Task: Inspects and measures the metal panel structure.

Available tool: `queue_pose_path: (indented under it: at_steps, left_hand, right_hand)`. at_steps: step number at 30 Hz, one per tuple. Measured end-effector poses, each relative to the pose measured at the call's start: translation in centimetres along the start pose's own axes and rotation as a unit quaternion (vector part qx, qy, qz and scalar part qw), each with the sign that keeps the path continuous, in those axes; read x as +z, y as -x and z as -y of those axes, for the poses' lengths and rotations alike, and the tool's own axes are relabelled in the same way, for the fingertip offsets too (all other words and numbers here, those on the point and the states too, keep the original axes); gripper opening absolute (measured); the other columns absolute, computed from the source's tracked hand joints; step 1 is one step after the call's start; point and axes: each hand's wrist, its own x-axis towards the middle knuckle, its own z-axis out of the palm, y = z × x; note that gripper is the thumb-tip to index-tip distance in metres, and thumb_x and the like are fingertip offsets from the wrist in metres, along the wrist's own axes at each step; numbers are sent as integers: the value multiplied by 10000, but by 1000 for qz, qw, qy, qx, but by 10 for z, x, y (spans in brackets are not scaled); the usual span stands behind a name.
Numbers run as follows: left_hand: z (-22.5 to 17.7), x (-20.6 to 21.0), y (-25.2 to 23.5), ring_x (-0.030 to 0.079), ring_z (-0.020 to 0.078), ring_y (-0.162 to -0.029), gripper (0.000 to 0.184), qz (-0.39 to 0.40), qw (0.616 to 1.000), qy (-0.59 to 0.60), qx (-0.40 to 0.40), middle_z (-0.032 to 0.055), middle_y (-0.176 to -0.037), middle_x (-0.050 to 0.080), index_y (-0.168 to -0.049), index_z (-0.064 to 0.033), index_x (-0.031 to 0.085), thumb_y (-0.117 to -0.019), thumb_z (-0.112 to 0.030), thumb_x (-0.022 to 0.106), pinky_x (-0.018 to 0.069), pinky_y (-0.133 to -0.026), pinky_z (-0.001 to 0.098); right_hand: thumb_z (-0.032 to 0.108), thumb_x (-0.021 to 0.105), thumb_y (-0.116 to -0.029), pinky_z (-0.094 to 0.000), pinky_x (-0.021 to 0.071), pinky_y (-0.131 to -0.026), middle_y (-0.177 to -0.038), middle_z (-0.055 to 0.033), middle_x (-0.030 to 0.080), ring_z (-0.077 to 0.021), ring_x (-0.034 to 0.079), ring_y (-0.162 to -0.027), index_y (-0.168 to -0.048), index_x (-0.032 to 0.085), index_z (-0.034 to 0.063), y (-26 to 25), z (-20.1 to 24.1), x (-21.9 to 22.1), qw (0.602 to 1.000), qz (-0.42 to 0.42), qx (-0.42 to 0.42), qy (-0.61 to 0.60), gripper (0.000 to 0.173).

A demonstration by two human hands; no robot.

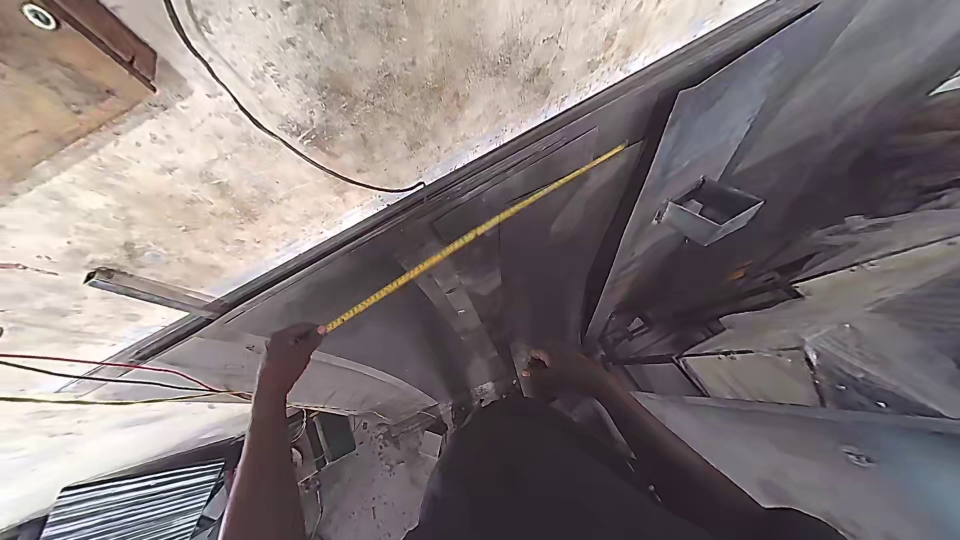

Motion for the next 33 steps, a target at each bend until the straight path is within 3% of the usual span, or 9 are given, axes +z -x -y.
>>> queue_pose_path:
  at_steps: [6, 9, 12, 17, 20, 24, 28, 31, 33]
  left_hand:
    - [45, 53, 78, 699, 337, -954, 333, 61, 996, -1, -71, 185, -1022, 733, -1092, -16, 740, -995, -327, 672, 535, -906, 603]
    - [90, 74, 116, 714, 329, -1026, 358, 69, 989, -30, -124, 158, -1056, 755, -1095, -76, 769, -961, -403, 715, 534, -952, 617]
    - [118, 91, 152, 701, 365, -1041, 407, 82, 981, -14, -174, 196, -1073, 738, -1134, -46, 749, -925, -396, 757, 523, -967, 636]
    - [156, 125, 201, 712, 285, -922, 364, 157, 962, 66, -214, 138, -992, 744, -1084, -68, 751, -944, -403, 730, 569, -880, 556]
    - [162, 148, 221, 681, 214, -806, 288, 176, 950, 124, -227, 111, -937, 733, -1085, -50, 743, -971, -311, 702, 567, -763, 458]
    - [163, 161, 251, 662, 182, -767, 260, 185, 933, 183, -250, 92, -915, 722, -1090, -39, 728, -991, -274, 673, 557, -720, 402]
    - [181, 182, 294, 648, 136, -683, 270, 183, 907, 288, -248, 66, -845, 708, -1066, 4, 698, -939, -228, 644, 559, -640, 326]
    - [186, 197, 313, 634, 88, -656, 220, 203, 901, 305, -233, 29, -814, 709, -1047, 2, 707, -938, -178, 643, 548, -623, 284]
    - [181, 200, 317, 621, 68, -653, 207, 200, 903, 307, -225, 15, -801, 705, -1030, 1, 712, -940, -171, 639, 538, -627, 268]
  right_hand:
    - [415, 607, -1014, -552, 513, -869, -1015, -150, 677, -294, 655, -944, -1162, 665, 54, -7, -6, -21, 1000, -20, -8, -15, 394]
    - [477, 581, -1011, -594, 514, -890, -1047, -142, 691, -313, 665, -990, -1198, 666, 101, -19, -12, -48, 998, -60, 23, 13, 428]
    - [468, 580, -1016, -586, 505, -919, -1071, -141, 691, -309, 659, -1013, -1222, 675, 113, -16, 6, -87, 992, -120, 43, 19, 421]
    - [439, 605, -1024, -514, 547, -789, -933, -58, 702, -225, 678, -849, -1149, 690, 161, -34, 56, -121, 973, -208, -50, 90, 316]
    - [413, 610, -1028, -495, 550, -746, -876, -54, 687, -216, 667, -791, -1108, 689, 145, -43, 88, -124, 966, -214, -76, 124, 291]
    - [407, 640, -1009, -592, 541, -860, -1035, -135, 701, -327, 684, -965, -1168, 685, 118, -61, 93, -109, 959, -234, -40, 151, 333]
    - [391, 640, -1015, -607, 539, -849, -1109, -152, 695, -344, 677, -974, -1211, 683, 116, -50, 91, -105, 915, -386, -70, 90, 340]
    - [511, 604, -1004, -643, 458, -985, -1299, -191, 612, -422, 580, -1192, -1317, 616, 119, -45, 101, -99, 894, -440, -44, 69, 502]
    - [527, 581, -1013, -623, 502, -921, -1249, -181, 640, -390, 625, -1114, -1325, 610, 124, -51, 106, -91, 904, -425, -34, 30, 511]
